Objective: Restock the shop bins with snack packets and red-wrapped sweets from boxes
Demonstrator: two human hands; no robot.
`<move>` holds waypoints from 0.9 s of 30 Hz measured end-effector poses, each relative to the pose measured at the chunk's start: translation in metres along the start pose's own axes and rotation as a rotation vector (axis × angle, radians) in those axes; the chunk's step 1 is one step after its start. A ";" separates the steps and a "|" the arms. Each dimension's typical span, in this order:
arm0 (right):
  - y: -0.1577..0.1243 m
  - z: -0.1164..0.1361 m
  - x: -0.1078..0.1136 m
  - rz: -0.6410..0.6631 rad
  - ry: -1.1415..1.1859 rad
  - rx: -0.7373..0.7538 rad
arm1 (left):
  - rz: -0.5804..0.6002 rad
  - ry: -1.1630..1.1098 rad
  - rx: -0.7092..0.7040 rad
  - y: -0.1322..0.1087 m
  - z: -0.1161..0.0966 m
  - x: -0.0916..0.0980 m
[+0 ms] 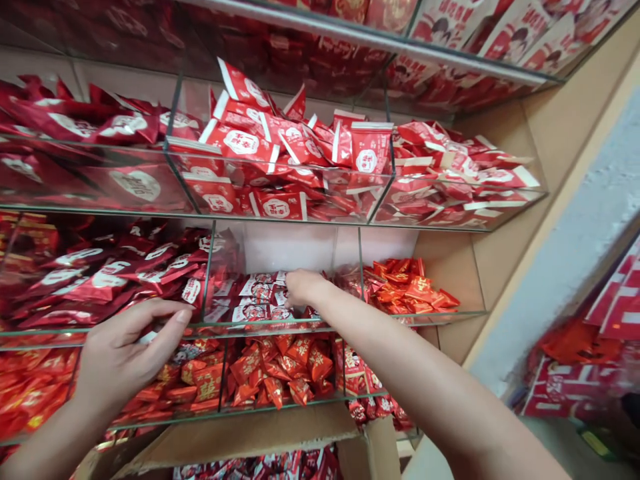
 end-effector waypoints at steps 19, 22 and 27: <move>-0.005 -0.004 0.003 -0.043 0.114 0.017 | 0.141 -0.052 0.200 0.007 0.009 -0.001; -0.004 -0.005 0.002 -0.036 0.136 0.021 | 0.098 -0.111 0.211 0.014 0.001 -0.001; 0.006 -0.006 -0.002 -0.040 0.217 0.016 | 0.209 -0.264 0.165 0.043 -0.030 -0.037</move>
Point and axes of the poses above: each hand's wrist, its own y-axis towards the middle knuckle, its own x-axis out of the back of the hand, z = x × y, the point moved 8 cm from there along y, towards the middle knuckle, and after that the axes turned 14 degrees about -x, right-handed, at the moved point
